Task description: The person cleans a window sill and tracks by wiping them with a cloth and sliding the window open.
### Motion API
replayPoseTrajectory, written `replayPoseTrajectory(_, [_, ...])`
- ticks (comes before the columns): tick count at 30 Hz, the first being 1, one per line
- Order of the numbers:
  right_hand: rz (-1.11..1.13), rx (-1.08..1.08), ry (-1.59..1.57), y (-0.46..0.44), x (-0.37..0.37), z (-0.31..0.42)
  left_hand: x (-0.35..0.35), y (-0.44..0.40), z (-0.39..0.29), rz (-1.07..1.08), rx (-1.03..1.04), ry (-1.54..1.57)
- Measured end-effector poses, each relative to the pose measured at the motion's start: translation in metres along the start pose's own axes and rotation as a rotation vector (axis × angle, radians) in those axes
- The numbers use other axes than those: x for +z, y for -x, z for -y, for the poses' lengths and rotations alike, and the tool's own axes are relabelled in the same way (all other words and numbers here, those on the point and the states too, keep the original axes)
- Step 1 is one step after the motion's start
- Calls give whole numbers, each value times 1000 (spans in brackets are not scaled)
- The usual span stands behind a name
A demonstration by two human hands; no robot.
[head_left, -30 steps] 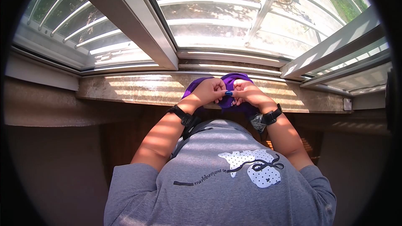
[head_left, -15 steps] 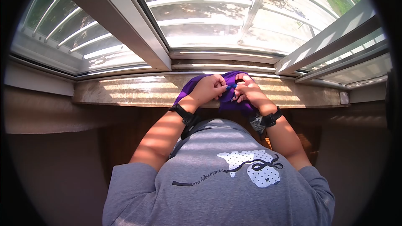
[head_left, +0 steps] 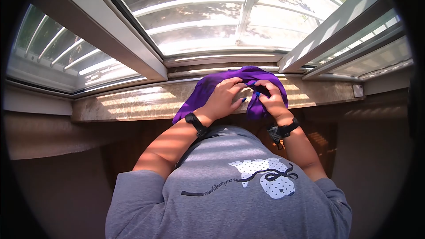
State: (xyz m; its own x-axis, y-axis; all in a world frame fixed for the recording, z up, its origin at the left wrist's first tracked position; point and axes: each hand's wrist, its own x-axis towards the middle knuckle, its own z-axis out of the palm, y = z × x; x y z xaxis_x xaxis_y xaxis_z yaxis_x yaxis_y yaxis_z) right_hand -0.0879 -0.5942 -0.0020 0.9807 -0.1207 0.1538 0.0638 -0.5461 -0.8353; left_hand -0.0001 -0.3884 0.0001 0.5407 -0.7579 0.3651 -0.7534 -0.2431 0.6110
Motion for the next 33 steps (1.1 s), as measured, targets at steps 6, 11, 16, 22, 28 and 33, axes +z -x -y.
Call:
replayPoseTrajectory(6, [63, 117, 202, -8, -3, 31, 4, 1, -4, -46, -51, -280])
replayPoseTrajectory(11, [170, 166, 525, -16, 9, 14, 6, 0, -2, -46, -177, -434])
replayPoseTrajectory(16, [190, 138, 513, -27, 27, 14, -7, 4, 9, -17, -242, -484])
replayPoseTrajectory(22, [344, 54, 438, -42, 56, 35, -34, 30, 26, -1, -349, -594])
replayPoseTrajectory(28, [441, -118, 377, -57, 90, 59, -63, 62, 52, -50, -410, -705])
replayPoseTrajectory(33, [447, -105, 382, -59, 89, 63, -66, 68, 57, -14, -410, -675])
